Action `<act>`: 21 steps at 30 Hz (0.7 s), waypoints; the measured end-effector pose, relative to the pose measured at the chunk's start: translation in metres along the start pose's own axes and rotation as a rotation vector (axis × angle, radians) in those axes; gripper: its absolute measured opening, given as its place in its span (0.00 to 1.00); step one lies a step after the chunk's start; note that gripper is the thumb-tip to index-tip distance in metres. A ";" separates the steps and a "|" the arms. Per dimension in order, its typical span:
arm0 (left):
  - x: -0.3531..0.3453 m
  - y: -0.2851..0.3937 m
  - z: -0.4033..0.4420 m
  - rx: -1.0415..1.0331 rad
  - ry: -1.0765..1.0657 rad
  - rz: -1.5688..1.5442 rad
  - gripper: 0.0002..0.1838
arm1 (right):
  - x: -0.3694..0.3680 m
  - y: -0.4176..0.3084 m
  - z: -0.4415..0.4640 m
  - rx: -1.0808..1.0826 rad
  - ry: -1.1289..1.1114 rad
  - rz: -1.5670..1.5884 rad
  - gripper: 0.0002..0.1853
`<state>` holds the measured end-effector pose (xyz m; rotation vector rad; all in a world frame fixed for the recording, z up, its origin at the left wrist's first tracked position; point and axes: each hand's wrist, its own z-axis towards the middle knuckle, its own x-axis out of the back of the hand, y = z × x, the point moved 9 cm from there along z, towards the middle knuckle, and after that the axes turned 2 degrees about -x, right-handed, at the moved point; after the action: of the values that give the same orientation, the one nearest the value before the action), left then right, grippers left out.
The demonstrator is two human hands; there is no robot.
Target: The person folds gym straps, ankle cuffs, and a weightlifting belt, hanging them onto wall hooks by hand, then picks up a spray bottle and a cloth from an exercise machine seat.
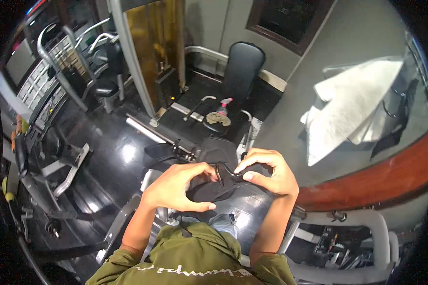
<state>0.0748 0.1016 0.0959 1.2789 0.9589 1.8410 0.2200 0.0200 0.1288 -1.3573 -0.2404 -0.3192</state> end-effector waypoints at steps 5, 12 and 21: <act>-0.033 0.012 0.023 -0.053 -0.127 -0.127 0.26 | 0.040 0.005 -0.055 -0.094 0.335 -0.007 0.12; -0.094 0.010 0.050 0.015 -0.402 -0.466 0.26 | 0.089 0.043 -0.162 -0.267 0.756 0.245 0.12; -0.175 0.022 0.101 0.179 -0.733 -0.823 0.30 | 0.142 0.055 -0.292 -0.297 1.076 0.370 0.13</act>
<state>0.2168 -0.0399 0.0619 1.2455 1.0101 0.5988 0.3676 -0.2682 0.0699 -1.3071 0.9712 -0.7367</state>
